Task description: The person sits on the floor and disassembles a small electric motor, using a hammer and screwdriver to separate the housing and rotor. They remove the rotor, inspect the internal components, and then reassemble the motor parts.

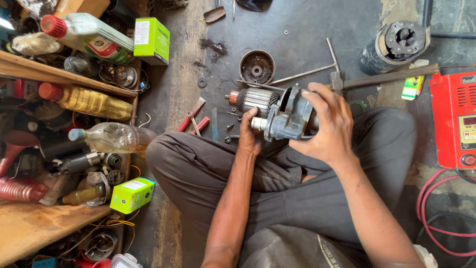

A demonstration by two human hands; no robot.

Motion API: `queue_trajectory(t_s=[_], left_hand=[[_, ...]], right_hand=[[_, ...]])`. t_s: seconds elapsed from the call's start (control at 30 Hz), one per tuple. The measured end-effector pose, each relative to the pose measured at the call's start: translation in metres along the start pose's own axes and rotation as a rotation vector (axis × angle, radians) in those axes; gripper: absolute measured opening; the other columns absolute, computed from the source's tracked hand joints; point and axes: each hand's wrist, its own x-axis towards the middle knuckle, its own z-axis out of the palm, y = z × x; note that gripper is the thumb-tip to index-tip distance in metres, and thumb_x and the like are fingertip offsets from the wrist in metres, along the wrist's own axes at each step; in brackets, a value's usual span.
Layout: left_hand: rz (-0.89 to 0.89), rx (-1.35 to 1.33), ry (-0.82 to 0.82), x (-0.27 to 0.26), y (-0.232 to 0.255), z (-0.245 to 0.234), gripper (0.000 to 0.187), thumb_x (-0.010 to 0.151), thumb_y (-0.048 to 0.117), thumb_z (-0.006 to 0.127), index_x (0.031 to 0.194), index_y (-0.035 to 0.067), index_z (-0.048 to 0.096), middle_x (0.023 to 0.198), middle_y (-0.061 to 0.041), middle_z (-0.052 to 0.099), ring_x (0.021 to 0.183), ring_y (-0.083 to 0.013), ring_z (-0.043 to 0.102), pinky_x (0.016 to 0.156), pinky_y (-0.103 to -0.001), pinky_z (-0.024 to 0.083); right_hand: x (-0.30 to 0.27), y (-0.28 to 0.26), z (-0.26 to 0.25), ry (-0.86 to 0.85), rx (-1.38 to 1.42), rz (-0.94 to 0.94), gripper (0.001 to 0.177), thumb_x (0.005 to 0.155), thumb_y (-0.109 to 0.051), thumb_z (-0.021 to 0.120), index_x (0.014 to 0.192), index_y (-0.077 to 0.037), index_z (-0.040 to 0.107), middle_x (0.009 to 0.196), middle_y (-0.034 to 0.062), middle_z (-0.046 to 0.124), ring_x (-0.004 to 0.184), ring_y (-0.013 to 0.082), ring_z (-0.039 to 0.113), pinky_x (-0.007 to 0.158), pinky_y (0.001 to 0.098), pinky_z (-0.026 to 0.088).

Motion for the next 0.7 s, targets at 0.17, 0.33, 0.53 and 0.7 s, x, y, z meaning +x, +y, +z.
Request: queue_trajectory(t_s=[0.17,0.33,0.53,0.7], left_hand=[[0.044,-0.036,-0.119,-0.01,-0.001,0.007,0.039,0.092,0.02,0.075,0.124,0.0,0.063,0.112,-0.009,0.071,0.102,-0.0235,0.07,0.096,-0.04,0.054],[0.249,0.233,-0.265,-0.037,0.016,0.015,0.054,0.083,0.009,0.078,0.134,0.001,0.059,0.122,-0.009,0.069,0.114,-0.0222,0.065,0.106,-0.037,0.049],[0.297,0.407,-0.173,-0.052,0.024,0.028,0.054,0.088,0.019,0.076,0.136,0.0,0.058,0.125,-0.008,0.067,0.117,-0.0196,0.062,0.108,-0.035,0.045],[0.155,0.249,-0.098,-0.045,0.017,0.033,0.053,0.089,0.027,0.075,0.132,-0.001,0.061,0.124,-0.009,0.068,0.116,-0.0216,0.063,0.105,-0.037,0.047]], right_hand=[[0.007,0.009,-0.015,-0.14,0.159,0.041,0.094,0.046,-0.017,0.095,0.131,-0.008,0.056,0.142,0.0149,0.059,0.129,0.0381,0.058,0.11,0.0496,0.047],[0.009,0.043,-0.024,-0.293,0.64,0.113,0.077,0.055,-0.009,0.092,0.124,-0.008,0.057,0.135,0.0091,0.062,0.13,0.021,0.059,0.109,0.0349,0.048],[0.023,0.055,-0.029,-0.45,0.57,0.276,0.078,0.053,-0.003,0.086,0.128,-0.008,0.063,0.124,0.0084,0.068,0.115,0.0198,0.063,0.104,0.0354,0.049],[0.025,0.029,-0.024,-0.394,0.33,0.013,0.074,0.048,0.002,0.082,0.12,-0.004,0.066,0.142,0.0121,0.059,0.134,0.0299,0.052,0.115,0.043,0.039]])
